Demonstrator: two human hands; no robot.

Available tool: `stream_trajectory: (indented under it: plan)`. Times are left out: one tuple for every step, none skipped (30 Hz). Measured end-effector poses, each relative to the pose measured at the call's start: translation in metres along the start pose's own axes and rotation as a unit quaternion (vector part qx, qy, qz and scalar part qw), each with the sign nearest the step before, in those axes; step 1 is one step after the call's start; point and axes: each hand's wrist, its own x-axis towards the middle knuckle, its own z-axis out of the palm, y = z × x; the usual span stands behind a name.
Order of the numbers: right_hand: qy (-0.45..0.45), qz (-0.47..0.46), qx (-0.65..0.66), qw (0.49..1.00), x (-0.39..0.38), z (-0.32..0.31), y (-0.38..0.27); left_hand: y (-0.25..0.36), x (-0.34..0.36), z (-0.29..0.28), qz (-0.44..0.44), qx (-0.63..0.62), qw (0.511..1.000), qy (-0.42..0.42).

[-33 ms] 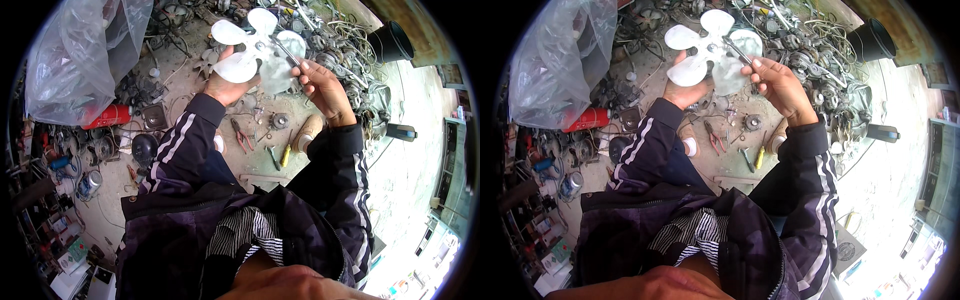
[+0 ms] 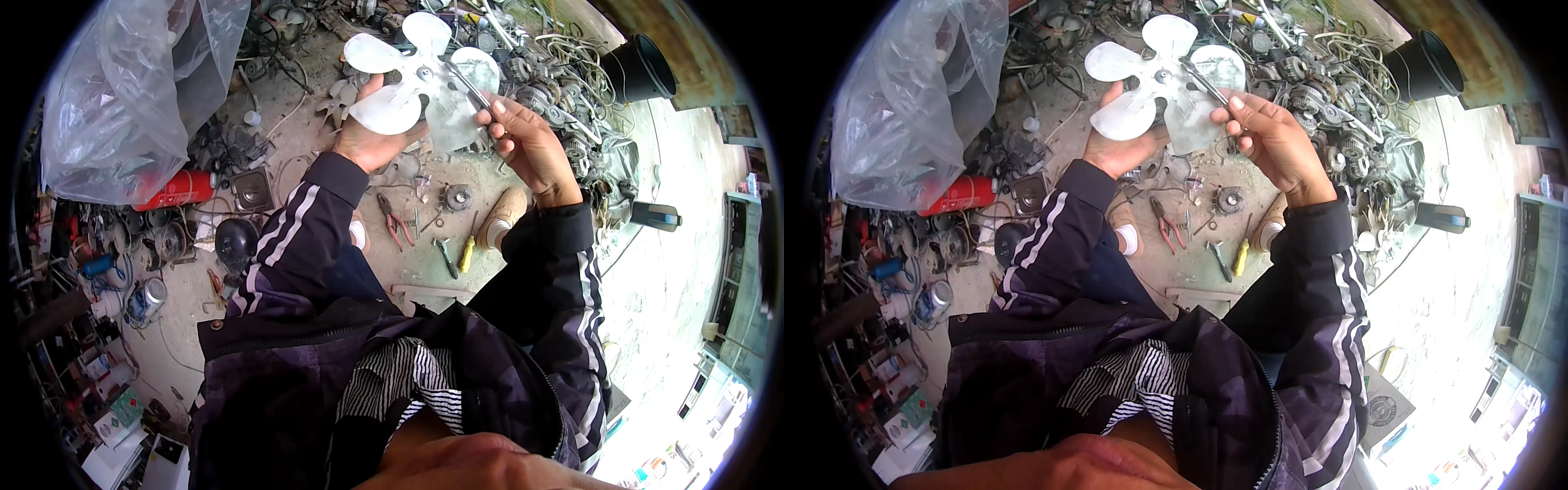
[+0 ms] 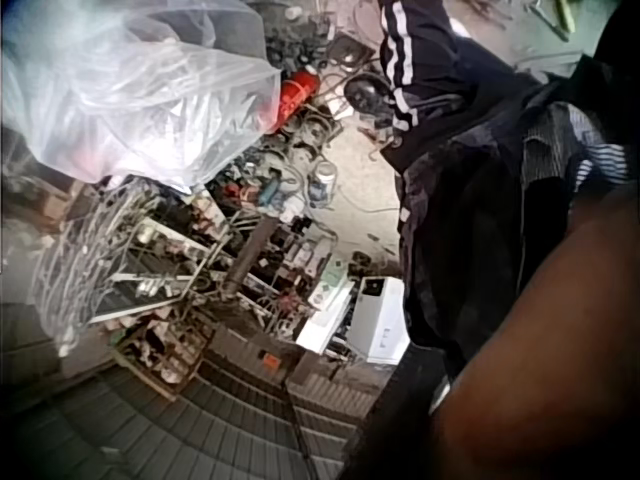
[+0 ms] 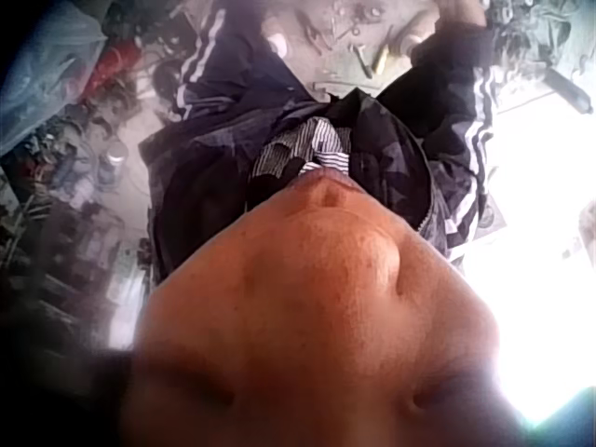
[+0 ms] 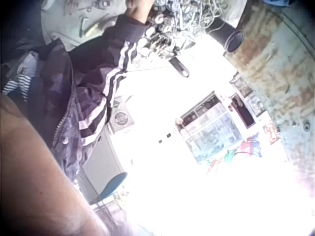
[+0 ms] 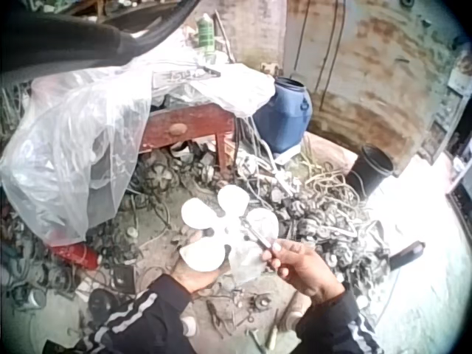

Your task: The person disassembles and reassembles fan components in a cluttered workshop. They use pliers to remove a nut from a fan blade hub, then use a screwdriver to clean the interior of a motor housing. Finally, they use a wrench to tighten the nut back onto a fan blade assembly.

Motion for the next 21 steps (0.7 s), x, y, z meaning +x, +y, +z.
stream_trajectory:
  plan:
    - [-0.005,0.006,0.001,1.0,0.0,0.0,0.0,-0.001,0.0,-0.001,0.01,0.02,1.0,0.016]
    - [0.003,-0.018,-0.029,0.999,0.0,-0.001,0.0,-0.003,-0.001,0.0,0.019,0.04,0.999,0.032]
    - [0.011,-0.043,-0.06,0.997,0.001,-0.004,0.001,-0.004,-0.001,0.001,0.028,0.06,0.997,0.047]
    - [0.019,-0.068,-0.09,0.993,0.001,-0.006,0.001,-0.004,0.003,-0.012,0.011,0.014,1.0,0.007]
    - [0.023,-0.078,-0.1,0.992,0.001,-0.006,0.0,-0.005,0.002,-0.01,0.013,0.028,0.999,0.019]
    - [0.028,-0.088,-0.109,0.99,0.0,-0.007,-0.003,-0.006,0.001,-0.007,0.016,0.041,0.999,0.031]
    - [0.032,-0.097,-0.119,0.988,-0.001,-0.007,-0.004,-0.008,0.0,-0.005,0.018,0.054,0.997,0.044]
    - [0.016,-0.088,-0.138,0.986,-0.002,-0.008,-0.005,-0.008,0.002,-0.008,0.009,0.03,0.998,0.052]
    - [0.014,-0.078,-0.163,0.983,-0.002,-0.006,-0.005,-0.007,0.002,-0.011,0.001,0.039,0.997,0.059]
    - [0.012,-0.068,-0.188,0.98,-0.004,-0.003,-0.003,-0.006,0.002,-0.015,-0.007,0.049,0.997,0.066]
    - [0.011,-0.058,-0.213,0.975,-0.005,0.0,-0.002,-0.005,0.003,-0.018,-0.016,0.058,0.996,0.072]
    - [0.008,-0.058,-0.22,0.974,-0.006,0.004,-0.001,-0.005,0.003,-0.021,-0.014,0.065,0.995,0.071]
    - [0.006,-0.056,-0.217,0.975,-0.005,0.005,0.002,-0.004,0.005,-0.024,-0.008,0.069,0.995,0.072]
    - [0.005,-0.054,-0.213,0.975,-0.004,0.004,0.004,-0.003,0.006,-0.024,-0.003,0.074,0.995,0.071]
    - [0.004,-0.052,-0.21,0.976,-0.004,0.006,0.006,-0.003,0.007,-0.024,0.002,0.079,0.994,0.072]
    - [0.036,-0.054,-0.214,0.975,-0.005,0.011,0.006,-0.004,0.009,-0.023,0.013,0.073,0.995,0.065]
    - [0.034,-0.066,-0.213,0.974,-0.005,0.011,0.005,-0.004,0.009,-0.019,0.026,0.067,0.996,0.058]
    - [0.032,-0.078,-0.212,0.974,-0.006,0.011,0.003,-0.004,0.009,-0.016,0.039,0.061,0.996,0.052]
    - [0.03,-0.09,-0.21,0.973,-0.006,0.009,0.002,-0.003,0.01,-0.017,0.05,0.084,0.994,0.05]
    - [0.02,-0.099,-0.184,0.978,-0.005,0.006,0.001,-0.004,0.01,-0.016,0.061,0.105,0.991,0.048]
    - [0.02,-0.103,-0.192,0.976,-0.005,0.006,0.001,-0.004,0.011,-0.016,0.072,0.127,0.988,0.046]
